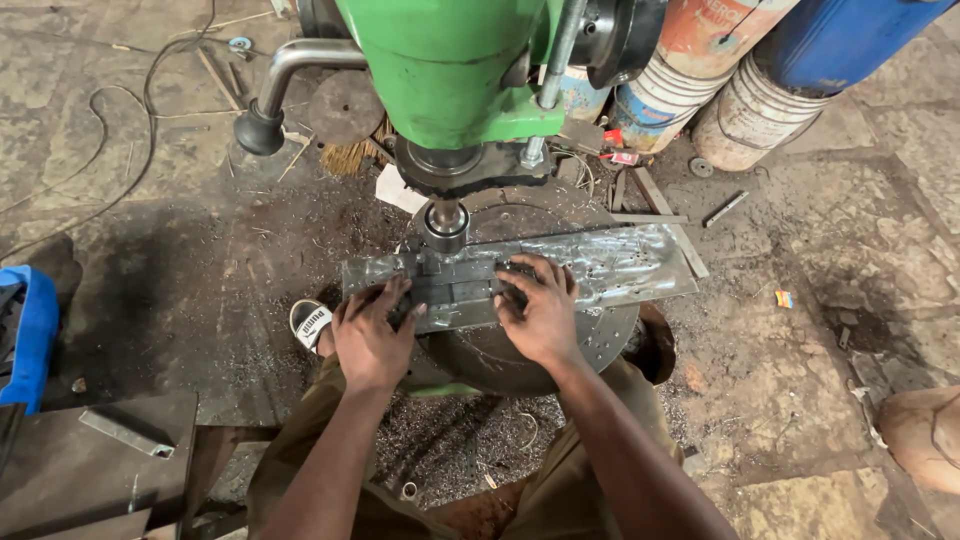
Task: Operating a drill press to create holes in a metal plate.
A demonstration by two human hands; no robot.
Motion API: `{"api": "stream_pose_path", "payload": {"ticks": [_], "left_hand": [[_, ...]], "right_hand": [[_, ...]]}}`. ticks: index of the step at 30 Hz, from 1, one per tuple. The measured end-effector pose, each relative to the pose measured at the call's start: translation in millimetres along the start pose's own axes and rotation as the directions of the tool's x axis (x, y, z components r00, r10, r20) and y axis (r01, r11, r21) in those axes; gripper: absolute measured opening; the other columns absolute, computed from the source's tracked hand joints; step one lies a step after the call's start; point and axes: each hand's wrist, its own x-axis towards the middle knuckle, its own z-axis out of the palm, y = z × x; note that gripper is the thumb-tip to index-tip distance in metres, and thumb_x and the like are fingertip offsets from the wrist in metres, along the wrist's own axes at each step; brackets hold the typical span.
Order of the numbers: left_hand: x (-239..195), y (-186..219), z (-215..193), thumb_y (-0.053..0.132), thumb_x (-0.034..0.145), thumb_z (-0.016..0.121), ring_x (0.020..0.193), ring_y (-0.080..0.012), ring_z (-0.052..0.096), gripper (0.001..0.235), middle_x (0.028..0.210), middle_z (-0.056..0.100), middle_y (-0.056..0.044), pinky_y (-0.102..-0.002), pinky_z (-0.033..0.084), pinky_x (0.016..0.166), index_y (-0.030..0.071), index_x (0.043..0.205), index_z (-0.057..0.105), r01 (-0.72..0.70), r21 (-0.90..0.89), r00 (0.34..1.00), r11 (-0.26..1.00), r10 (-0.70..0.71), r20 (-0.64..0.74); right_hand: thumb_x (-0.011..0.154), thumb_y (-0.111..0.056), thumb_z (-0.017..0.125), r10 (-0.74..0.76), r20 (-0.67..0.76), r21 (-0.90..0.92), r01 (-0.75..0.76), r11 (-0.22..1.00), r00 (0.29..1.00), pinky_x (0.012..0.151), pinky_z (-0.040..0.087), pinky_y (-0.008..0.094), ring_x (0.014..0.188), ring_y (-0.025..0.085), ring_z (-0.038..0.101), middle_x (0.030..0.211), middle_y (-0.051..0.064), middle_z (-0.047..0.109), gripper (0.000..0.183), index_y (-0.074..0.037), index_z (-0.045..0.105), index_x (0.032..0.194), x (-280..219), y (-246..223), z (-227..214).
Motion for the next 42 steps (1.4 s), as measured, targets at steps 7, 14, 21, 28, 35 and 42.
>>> {"api": "stream_pose_path", "payload": {"ticks": [7, 14, 21, 28, 35, 42], "left_hand": [[1.3, 7.1, -7.9, 0.037, 0.087, 0.077, 0.123, -0.0252, 0.063, 0.052, 0.119, 0.076, -0.006, -0.052, 0.035, 0.116, 0.019, 0.134, 0.068, 0.026, -0.007, 0.999, 1.0, -0.026, 0.029], [0.1, -5.2, 4.6, 0.038, 0.089, 0.077, 0.116, -0.0235, 0.067, 0.053, 0.122, 0.075, -0.009, -0.05, 0.039, 0.117, 0.018, 0.137, 0.067, 0.045, -0.058, 0.999, 0.997, -0.045, 0.002], [0.5, 4.3, -4.2, 0.036, 0.087, 0.079, 0.12, -0.0235, 0.066, 0.052, 0.123, 0.074, -0.009, -0.051, 0.034, 0.12, 0.018, 0.134, 0.069, 0.055, -0.011, 0.998, 0.998, -0.055, 0.017], [-1.6, 1.4, -2.4, 0.034, 0.085, 0.08, 0.121, -0.0222, 0.066, 0.05, 0.125, 0.075, -0.005, -0.047, 0.039, 0.115, 0.016, 0.131, 0.071, -0.02, -0.043, 0.999, 0.999, 0.018, -0.05], [-2.3, -2.2, 1.4, 0.034, 0.083, 0.083, 0.122, -0.0245, 0.064, 0.05, 0.126, 0.074, -0.006, -0.048, 0.038, 0.113, 0.016, 0.129, 0.073, -0.037, -0.04, 0.997, 0.999, 0.034, -0.069], [-2.5, 9.4, -9.5, 0.032, 0.08, 0.086, 0.117, -0.026, 0.068, 0.045, 0.124, 0.075, -0.008, -0.047, 0.04, 0.111, 0.017, 0.121, 0.079, -0.025, -0.058, 0.994, 0.998, 0.019, -0.107]], "right_hand": [[0.079, -0.025, 0.079, -0.021, -0.013, 0.022, 0.021, 1.0, 1.0, 0.121, 0.023, 0.056, 0.135, 0.028, 0.048, 0.139, 0.001, 0.059, 0.034, -0.017, 0.079, 0.112, -1.1, 2.8, 1.5], [0.079, -0.027, 0.08, -0.033, 0.015, 0.006, 0.033, 0.999, 0.999, 0.121, 0.022, 0.055, 0.134, 0.028, 0.048, 0.14, 0.002, 0.058, 0.036, -0.017, 0.079, 0.114, -1.8, 17.1, 11.1], [0.08, -0.026, 0.08, -0.029, 0.02, 0.018, 0.029, 0.999, 0.999, 0.122, 0.021, 0.055, 0.135, 0.027, 0.049, 0.14, 0.001, 0.059, 0.036, -0.019, 0.079, 0.115, -0.6, 6.4, 3.1], [0.08, -0.025, 0.079, -0.053, -0.031, 0.034, 0.054, 0.998, 0.998, 0.121, 0.023, 0.054, 0.135, 0.026, 0.05, 0.138, 0.001, 0.061, 0.034, -0.019, 0.079, 0.114, -1.3, 1.9, 0.2], [0.081, -0.025, 0.079, -0.077, -0.034, 0.021, 0.078, 0.997, 0.996, 0.12, 0.024, 0.054, 0.132, 0.026, 0.051, 0.136, 0.002, 0.061, 0.034, -0.018, 0.079, 0.113, -1.0, 4.3, 1.0], [0.082, -0.025, 0.079, -0.054, -0.042, 0.036, 0.056, 0.998, 0.998, 0.12, 0.028, 0.052, 0.131, 0.026, 0.052, 0.135, 0.001, 0.061, 0.031, -0.017, 0.079, 0.112, -1.0, 1.1, -2.7]]}}
